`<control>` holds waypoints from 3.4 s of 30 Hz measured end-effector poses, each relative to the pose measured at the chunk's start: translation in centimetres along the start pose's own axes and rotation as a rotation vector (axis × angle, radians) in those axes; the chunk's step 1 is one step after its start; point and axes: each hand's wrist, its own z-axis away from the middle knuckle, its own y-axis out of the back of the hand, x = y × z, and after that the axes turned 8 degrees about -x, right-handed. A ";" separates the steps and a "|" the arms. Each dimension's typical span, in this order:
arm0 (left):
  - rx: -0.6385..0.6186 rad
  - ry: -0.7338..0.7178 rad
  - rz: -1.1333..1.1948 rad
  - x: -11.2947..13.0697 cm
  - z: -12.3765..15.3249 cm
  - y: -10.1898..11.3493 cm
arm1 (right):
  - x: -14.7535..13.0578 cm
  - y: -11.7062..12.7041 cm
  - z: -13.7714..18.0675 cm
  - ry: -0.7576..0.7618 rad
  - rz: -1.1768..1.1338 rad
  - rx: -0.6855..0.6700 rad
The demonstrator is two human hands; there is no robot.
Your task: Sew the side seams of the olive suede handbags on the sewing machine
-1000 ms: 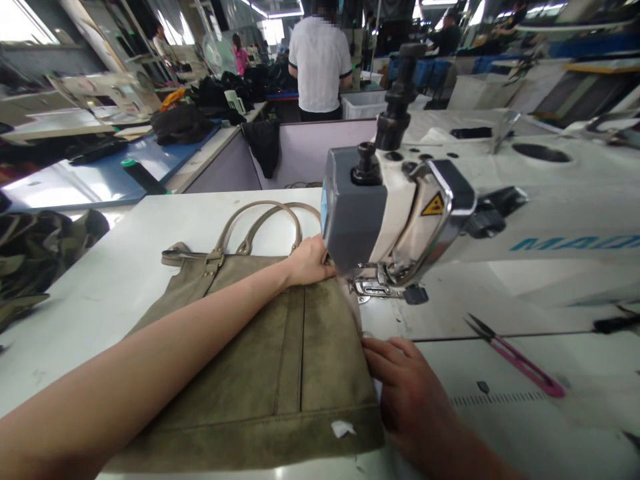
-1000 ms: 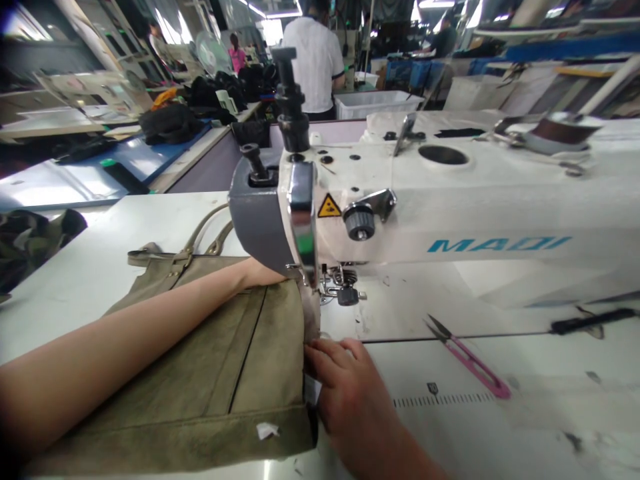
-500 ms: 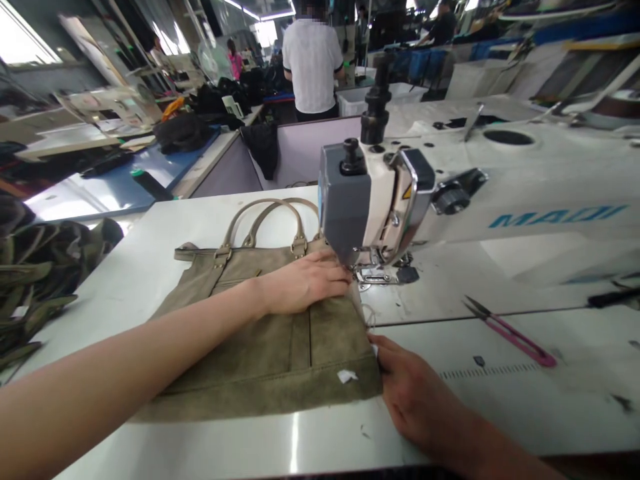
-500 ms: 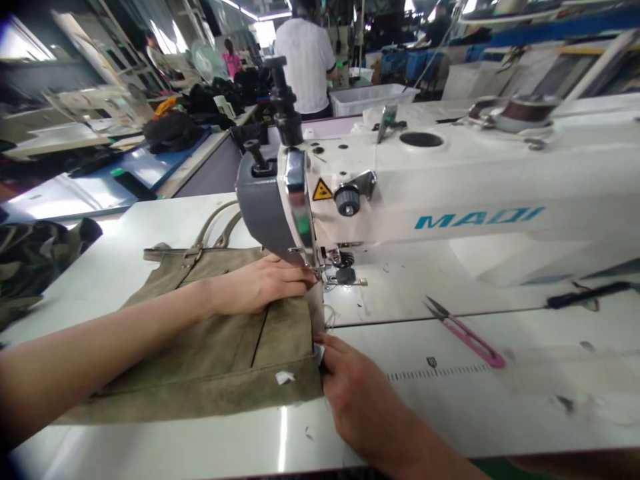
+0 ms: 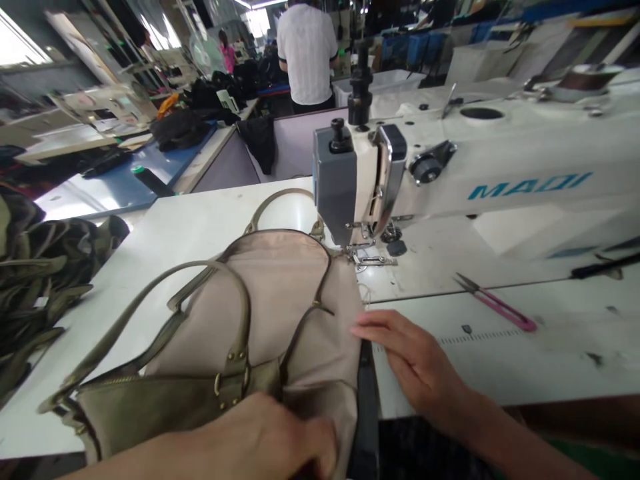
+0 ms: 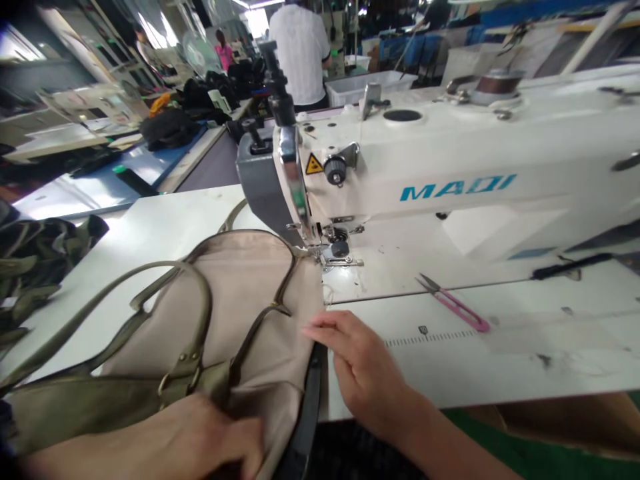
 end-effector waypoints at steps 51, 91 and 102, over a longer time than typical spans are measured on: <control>0.135 -0.047 -0.649 1.0 -5.9 6.5 | -4.0 -1.4 0.6 0.020 0.243 0.037; 0.131 -0.085 -0.699 -2.8 -8.0 6.9 | -2.1 -3.8 2.6 0.223 0.446 0.129; 0.158 0.001 -0.654 -2.3 -8.9 7.0 | -1.4 -0.2 1.8 0.311 0.527 -0.102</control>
